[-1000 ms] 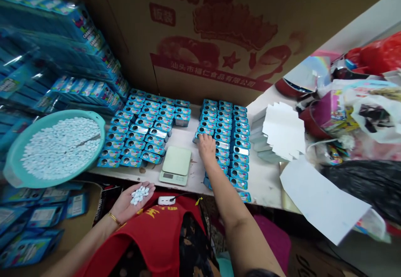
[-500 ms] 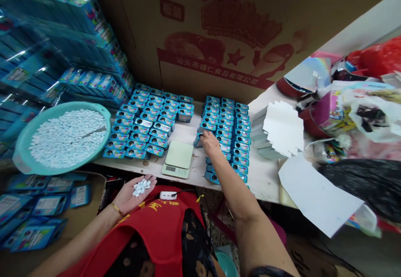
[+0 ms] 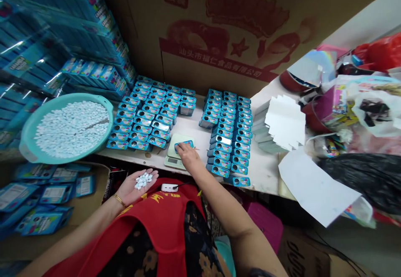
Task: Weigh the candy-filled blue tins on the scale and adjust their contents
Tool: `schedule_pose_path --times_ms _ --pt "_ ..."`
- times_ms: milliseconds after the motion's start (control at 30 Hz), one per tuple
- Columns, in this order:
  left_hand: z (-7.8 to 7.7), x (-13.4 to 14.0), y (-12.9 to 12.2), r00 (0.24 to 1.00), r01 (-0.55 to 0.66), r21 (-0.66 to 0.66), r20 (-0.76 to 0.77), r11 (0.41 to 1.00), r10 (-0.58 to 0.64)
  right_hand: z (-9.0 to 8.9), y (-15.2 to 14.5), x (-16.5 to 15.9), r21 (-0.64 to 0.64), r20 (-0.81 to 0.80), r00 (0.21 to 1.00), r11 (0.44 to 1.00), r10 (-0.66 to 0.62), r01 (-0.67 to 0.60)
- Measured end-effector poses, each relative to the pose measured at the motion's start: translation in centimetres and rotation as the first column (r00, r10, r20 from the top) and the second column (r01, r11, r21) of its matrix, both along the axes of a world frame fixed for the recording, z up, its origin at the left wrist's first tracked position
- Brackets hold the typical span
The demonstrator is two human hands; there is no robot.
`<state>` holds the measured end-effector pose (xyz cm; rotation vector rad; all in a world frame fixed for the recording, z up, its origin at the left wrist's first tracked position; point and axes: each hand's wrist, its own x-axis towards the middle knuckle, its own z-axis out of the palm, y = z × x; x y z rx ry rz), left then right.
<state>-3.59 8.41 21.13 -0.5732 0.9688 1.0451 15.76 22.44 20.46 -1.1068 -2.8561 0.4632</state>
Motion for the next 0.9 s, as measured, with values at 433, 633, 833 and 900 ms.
schedule_pose_path --times_ms 433,633,833,900 --pt "0.1 0.9 -0.5 0.997 0.051 0.058 0.049 0.997 -0.054 2.8 -6.0 1.2 -0.199 -0.386 0.905 0.974 -0.178 0.106" --pt "0.2 2.0 -0.1 0.989 0.114 0.065 0.084 0.991 -0.119 3.9 -9.8 -3.0 -0.196 -0.143 0.981 0.968 0.129 -0.156" --pt "0.6 2.1 0.0 0.978 0.200 0.014 0.049 0.980 -0.201 3.8 -9.8 -3.5 -0.158 -0.065 0.978 0.965 0.199 -0.207" --pt "0.6 2.2 0.1 0.980 0.198 0.015 0.035 0.980 -0.198 3.7 -9.8 -3.4 -0.173 -0.054 0.985 0.970 0.163 -0.170"
